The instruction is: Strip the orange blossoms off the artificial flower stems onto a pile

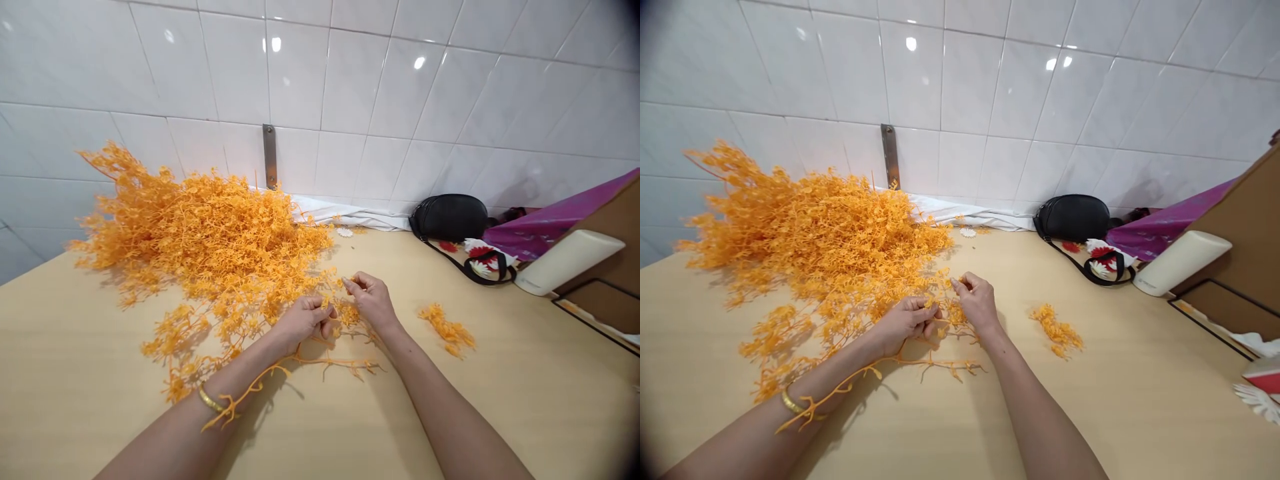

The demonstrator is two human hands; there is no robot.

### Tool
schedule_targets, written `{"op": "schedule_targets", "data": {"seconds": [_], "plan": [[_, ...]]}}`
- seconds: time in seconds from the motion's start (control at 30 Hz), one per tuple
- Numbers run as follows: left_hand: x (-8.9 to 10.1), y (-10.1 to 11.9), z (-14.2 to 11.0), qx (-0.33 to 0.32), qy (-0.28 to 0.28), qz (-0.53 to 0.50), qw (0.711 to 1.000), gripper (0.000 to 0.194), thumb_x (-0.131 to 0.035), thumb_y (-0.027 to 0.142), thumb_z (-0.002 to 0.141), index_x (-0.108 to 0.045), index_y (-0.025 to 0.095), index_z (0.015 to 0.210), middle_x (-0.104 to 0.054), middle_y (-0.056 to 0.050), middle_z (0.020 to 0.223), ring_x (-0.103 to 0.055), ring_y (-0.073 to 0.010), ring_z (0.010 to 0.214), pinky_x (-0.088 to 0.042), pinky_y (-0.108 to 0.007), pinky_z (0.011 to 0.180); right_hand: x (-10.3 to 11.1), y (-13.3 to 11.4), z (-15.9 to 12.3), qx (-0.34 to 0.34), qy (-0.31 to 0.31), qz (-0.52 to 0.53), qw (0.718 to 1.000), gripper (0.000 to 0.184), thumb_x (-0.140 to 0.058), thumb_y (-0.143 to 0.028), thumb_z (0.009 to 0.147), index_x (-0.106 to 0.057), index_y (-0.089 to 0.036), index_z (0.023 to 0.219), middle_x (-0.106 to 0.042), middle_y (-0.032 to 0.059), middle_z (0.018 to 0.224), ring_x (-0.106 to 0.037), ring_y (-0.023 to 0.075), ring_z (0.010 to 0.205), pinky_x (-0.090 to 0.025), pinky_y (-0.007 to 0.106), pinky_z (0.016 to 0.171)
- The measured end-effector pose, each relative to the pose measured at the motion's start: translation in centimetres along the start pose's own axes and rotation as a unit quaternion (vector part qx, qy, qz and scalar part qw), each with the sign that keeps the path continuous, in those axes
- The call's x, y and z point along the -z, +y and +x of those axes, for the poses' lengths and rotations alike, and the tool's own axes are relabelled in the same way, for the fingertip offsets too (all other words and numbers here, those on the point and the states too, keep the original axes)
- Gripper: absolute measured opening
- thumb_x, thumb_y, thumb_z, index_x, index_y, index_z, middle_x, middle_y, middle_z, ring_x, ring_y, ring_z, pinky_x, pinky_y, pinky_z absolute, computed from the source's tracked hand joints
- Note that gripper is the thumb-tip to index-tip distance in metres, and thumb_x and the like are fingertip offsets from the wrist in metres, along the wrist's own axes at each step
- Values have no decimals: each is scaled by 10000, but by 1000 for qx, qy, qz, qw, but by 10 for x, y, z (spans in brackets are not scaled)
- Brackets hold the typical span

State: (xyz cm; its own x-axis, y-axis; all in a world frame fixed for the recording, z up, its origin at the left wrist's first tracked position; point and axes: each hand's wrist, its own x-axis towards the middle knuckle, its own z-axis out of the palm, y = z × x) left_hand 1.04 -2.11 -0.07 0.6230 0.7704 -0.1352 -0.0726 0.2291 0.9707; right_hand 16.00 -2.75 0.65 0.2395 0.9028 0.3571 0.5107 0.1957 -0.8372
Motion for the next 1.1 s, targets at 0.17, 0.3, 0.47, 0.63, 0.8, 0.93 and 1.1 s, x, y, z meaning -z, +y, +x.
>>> {"op": "schedule_targets", "data": {"seconds": [0.17,0.3,0.47,0.63,0.8,0.93,1.1], "plan": [[-3,2,-1,-21,13,31,999,237,-564,326,669,-514,142,528,-435,18,348,-311,-57,347,-173,-204,403,-1,2,6,20,98,-101,990,328,-443,-380,733,-312,-202,492,-308,-58,453,-280,93,461,-230,224,463],[-5,2,-8,7,12,43,999,312,-536,438,676,-561,135,605,-443,24,338,-211,-41,305,-113,-215,382,30,30,21,-53,253,-137,956,290,-375,-399,751,-365,-214,528,-402,-27,463,-350,121,472,-264,234,465],[-7,0,-8,7,61,52,997,408,-478,525,687,-570,127,692,-517,2,429,-221,-37,323,-130,-209,380,48,43,26,-83,164,-213,960,170,-386,-234,713,-534,-188,784,-487,2,515,-445,166,527,-297,259,519],[-6,-2,-5,7,83,46,995,428,-450,536,703,-585,131,732,-567,-37,555,-380,-63,413,-196,-191,399,34,18,18,-48,19,-110,993,224,-380,-298,752,-570,-190,807,-473,-17,502,-427,146,485,-306,250,496],[-7,-2,-4,-1,81,54,995,370,-489,481,705,-614,134,672,-599,-71,680,-509,-114,587,-309,-199,488,17,-3,5,10,-119,-22,993,308,-442,-442,744,-564,-174,653,-537,12,659,-473,146,633,-353,236,562],[-9,-1,-5,-4,63,46,997,355,-491,462,703,-591,131,627,-561,-38,554,-472,-103,506,-299,-208,477,5,0,1,37,-101,-48,993,283,-464,-386,740,-511,-175,556,-493,0,614,-456,132,609,-341,232,568],[-9,1,-5,19,64,156,985,394,-409,427,748,-549,123,540,-476,-1,385,-273,-58,339,-207,-212,400,3,11,7,-10,60,-101,993,351,-422,-370,763,-392,-182,468,-418,-20,521,-392,112,516,-296,237,527]]}}
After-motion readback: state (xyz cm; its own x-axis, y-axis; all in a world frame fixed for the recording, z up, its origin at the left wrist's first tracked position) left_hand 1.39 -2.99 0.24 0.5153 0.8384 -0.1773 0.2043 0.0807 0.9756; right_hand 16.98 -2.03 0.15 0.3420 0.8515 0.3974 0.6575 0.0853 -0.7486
